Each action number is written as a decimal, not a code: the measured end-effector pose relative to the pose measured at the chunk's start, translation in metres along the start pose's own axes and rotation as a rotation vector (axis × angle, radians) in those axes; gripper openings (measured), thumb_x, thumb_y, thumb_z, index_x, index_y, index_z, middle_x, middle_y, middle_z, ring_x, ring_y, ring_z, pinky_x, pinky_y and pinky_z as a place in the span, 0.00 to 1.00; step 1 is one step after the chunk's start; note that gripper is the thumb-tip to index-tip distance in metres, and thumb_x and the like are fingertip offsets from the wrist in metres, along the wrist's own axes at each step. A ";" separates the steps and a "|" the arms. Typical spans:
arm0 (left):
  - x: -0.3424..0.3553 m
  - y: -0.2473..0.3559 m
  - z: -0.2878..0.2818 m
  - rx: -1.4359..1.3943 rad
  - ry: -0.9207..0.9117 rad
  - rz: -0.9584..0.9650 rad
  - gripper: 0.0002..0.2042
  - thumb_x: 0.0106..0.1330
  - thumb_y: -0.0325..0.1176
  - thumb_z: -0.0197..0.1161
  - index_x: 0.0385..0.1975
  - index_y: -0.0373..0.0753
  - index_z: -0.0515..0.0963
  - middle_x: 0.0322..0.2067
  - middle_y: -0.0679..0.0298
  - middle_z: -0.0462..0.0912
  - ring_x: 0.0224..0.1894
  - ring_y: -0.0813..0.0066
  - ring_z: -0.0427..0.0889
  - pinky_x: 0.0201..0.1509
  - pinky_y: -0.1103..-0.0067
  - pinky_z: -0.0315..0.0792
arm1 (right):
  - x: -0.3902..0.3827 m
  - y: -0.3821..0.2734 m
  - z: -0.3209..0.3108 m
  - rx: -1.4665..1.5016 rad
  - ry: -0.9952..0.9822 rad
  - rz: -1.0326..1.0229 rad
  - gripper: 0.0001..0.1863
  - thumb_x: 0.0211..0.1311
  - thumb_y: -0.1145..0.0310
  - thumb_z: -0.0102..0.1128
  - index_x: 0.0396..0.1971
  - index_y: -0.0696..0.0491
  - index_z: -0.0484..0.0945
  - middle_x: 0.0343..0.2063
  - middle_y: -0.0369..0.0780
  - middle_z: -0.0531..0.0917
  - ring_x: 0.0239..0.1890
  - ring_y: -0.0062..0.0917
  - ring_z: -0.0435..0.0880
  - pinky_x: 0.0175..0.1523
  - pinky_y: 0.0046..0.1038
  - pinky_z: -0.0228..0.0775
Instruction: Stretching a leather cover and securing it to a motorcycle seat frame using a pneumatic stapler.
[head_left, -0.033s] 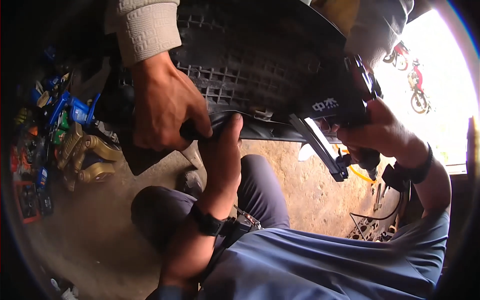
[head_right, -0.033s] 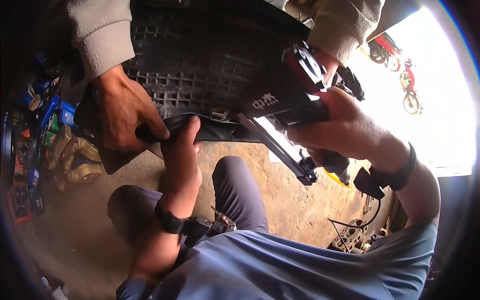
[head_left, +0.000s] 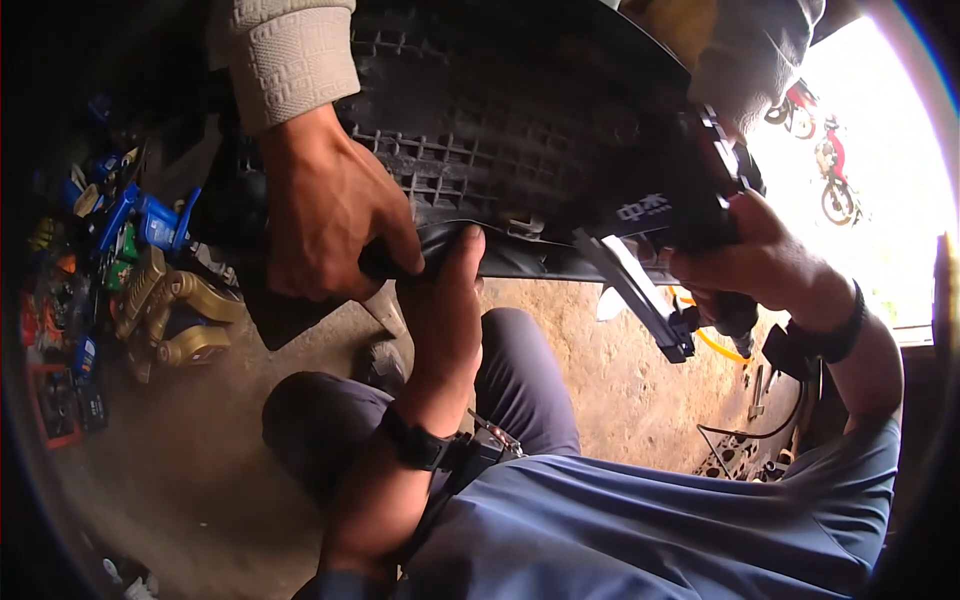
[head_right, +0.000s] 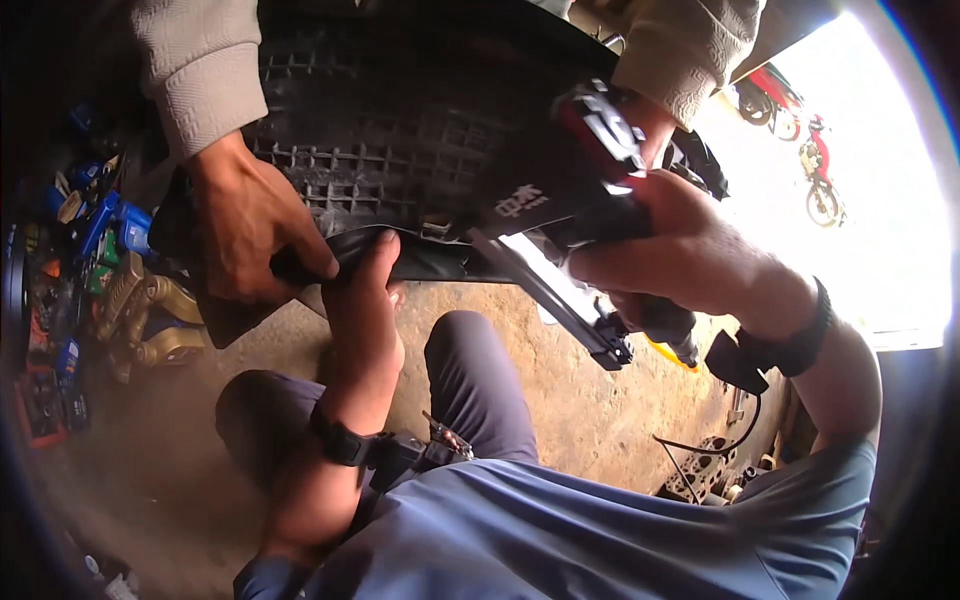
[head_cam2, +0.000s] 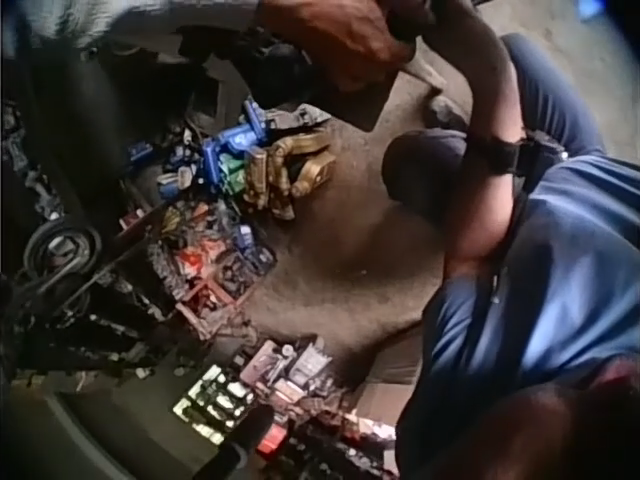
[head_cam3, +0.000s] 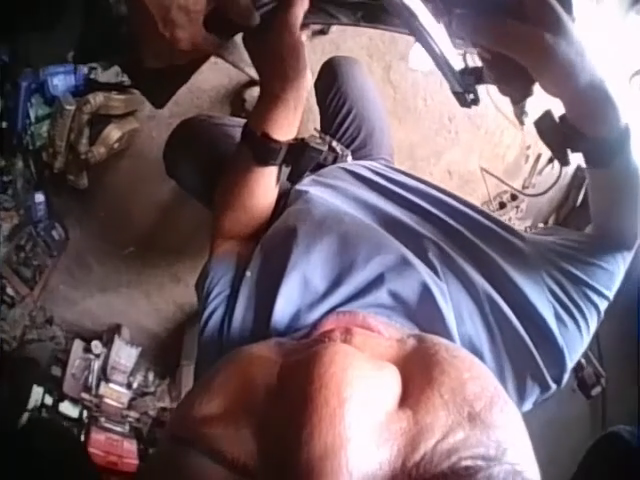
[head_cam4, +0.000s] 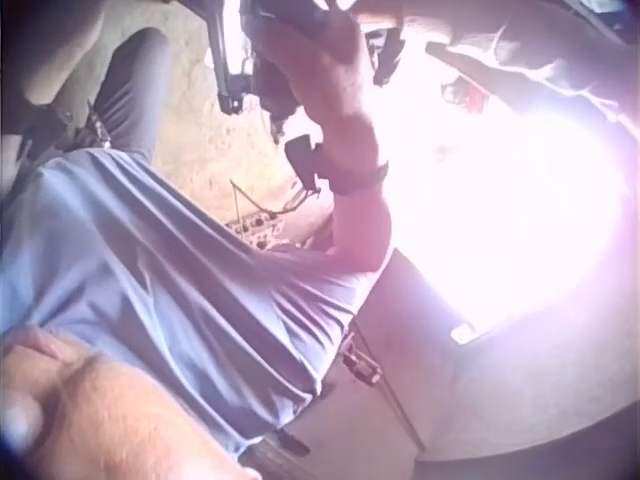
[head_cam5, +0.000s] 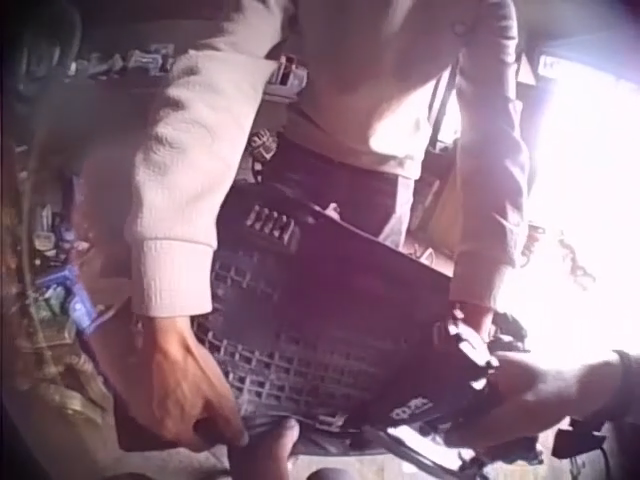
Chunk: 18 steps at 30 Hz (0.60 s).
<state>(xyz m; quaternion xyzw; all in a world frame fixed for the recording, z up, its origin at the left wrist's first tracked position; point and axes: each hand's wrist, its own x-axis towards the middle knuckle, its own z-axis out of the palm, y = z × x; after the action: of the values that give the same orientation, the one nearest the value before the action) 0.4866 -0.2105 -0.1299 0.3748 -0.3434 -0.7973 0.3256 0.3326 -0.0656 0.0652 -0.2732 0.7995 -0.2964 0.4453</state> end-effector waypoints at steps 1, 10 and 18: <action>-0.001 0.000 -0.001 -0.015 -0.003 -0.015 0.06 0.69 0.31 0.69 0.35 0.40 0.77 0.28 0.74 0.75 0.25 0.87 0.68 0.29 0.82 0.63 | 0.002 -0.001 0.001 -0.016 -0.035 0.031 0.10 0.65 0.67 0.68 0.40 0.59 0.83 0.18 0.35 0.82 0.20 0.16 0.83 0.26 0.21 0.77; 0.005 -0.014 -0.012 0.042 -0.149 0.086 0.01 0.71 0.30 0.66 0.36 0.44 0.80 0.33 0.77 0.79 0.29 0.90 0.70 0.28 0.85 0.60 | 0.025 -0.012 0.021 -0.254 -0.157 0.076 0.13 0.68 0.63 0.66 0.36 0.60 0.84 0.17 0.35 0.83 0.19 0.16 0.83 0.24 0.22 0.73; 0.007 -0.015 -0.013 0.103 -0.177 0.190 0.03 0.72 0.33 0.64 0.35 0.44 0.79 0.30 0.76 0.77 0.27 0.90 0.67 0.27 0.85 0.59 | 0.033 -0.017 0.025 -0.377 -0.205 0.049 0.15 0.70 0.62 0.62 0.41 0.60 0.83 0.17 0.36 0.84 0.19 0.19 0.85 0.24 0.24 0.76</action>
<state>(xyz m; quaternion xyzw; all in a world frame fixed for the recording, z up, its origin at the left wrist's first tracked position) 0.4901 -0.2120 -0.1505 0.2850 -0.4454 -0.7740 0.3483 0.3425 -0.1055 0.0487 -0.3609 0.7978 -0.1013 0.4723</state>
